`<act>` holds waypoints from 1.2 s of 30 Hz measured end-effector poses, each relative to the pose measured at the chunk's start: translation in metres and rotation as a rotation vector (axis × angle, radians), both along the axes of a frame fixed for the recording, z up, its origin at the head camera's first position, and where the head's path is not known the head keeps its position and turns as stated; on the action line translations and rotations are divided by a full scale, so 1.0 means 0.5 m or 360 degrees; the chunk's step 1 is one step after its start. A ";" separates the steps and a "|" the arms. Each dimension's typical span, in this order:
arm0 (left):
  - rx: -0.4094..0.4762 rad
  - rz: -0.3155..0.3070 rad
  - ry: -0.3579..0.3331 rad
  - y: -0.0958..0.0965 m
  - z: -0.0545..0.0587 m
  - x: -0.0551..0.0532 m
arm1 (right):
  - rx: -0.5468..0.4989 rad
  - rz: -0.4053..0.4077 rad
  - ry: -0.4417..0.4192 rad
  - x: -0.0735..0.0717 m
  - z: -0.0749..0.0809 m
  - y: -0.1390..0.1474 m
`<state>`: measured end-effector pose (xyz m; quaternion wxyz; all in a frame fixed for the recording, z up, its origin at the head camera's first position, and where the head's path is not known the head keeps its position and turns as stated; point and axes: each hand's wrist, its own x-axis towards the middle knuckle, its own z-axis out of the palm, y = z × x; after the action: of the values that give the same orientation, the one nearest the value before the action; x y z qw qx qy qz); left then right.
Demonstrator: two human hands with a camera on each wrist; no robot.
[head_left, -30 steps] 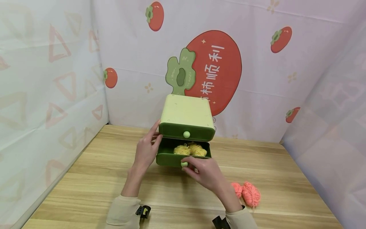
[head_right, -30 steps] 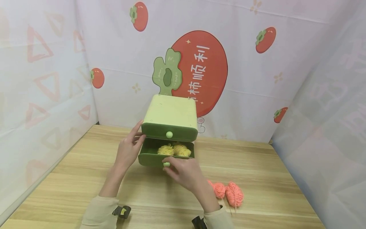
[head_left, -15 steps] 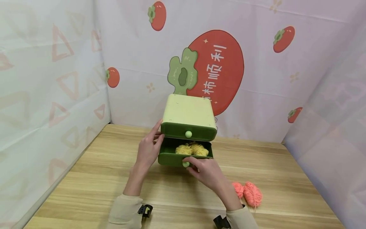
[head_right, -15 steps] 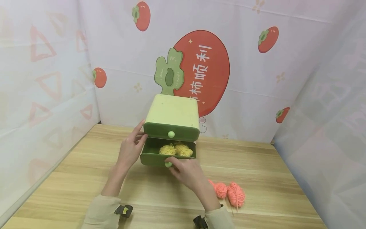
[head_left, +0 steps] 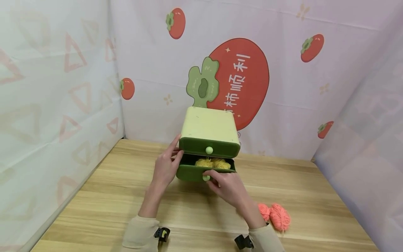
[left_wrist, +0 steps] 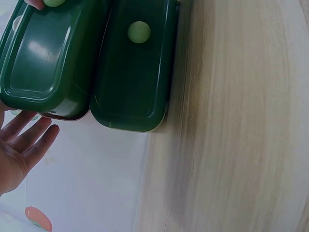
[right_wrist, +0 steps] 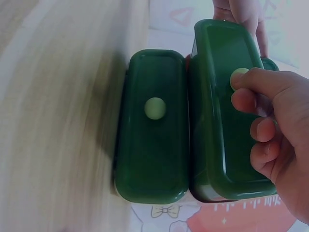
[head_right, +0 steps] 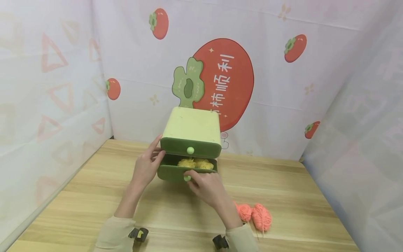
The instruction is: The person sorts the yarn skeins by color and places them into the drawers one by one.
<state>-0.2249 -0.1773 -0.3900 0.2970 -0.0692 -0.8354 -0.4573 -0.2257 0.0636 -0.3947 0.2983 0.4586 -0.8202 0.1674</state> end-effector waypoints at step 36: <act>-0.0029 -0.0045 -0.0026 0.000 -0.001 0.001 | -0.0114 -0.0137 -0.0282 -0.072 -0.012 -0.018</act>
<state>-0.2243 -0.1771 -0.3905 0.2831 -0.0800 -0.8408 -0.4545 -0.2619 0.0544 -0.4006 0.2476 0.3954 -0.8558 0.2235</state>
